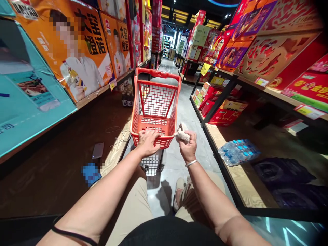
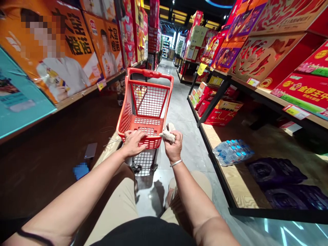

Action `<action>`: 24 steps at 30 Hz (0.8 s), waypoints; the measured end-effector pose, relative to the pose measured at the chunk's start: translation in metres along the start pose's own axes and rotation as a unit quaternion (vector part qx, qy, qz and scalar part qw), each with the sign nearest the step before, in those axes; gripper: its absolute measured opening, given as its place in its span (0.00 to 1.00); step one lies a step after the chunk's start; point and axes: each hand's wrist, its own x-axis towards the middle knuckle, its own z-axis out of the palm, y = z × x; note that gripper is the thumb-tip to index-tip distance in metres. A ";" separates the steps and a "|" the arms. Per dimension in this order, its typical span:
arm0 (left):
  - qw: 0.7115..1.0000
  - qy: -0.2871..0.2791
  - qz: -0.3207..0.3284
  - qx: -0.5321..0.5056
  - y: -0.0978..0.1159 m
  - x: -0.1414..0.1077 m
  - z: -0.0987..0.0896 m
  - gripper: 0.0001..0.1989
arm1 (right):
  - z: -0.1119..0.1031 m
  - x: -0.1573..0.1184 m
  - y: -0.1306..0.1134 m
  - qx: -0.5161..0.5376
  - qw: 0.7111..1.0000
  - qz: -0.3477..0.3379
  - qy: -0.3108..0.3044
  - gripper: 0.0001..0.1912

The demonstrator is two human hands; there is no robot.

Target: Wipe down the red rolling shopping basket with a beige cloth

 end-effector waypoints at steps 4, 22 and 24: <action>1.000 0.005 -0.006 -0.003 -0.002 0.000 -0.002 0.14 | -0.004 0.023 -0.016 -0.052 0.976 -0.145 -0.156 0.21; 0.999 0.017 -0.017 -0.024 -0.033 0.009 -0.011 0.09 | 0.018 0.059 -0.034 -0.141 0.934 -0.112 -0.307 0.12; 0.999 0.007 -0.025 -0.022 -0.035 0.012 -0.012 0.10 | 0.017 0.044 -0.043 -0.153 0.925 -0.128 -0.322 0.12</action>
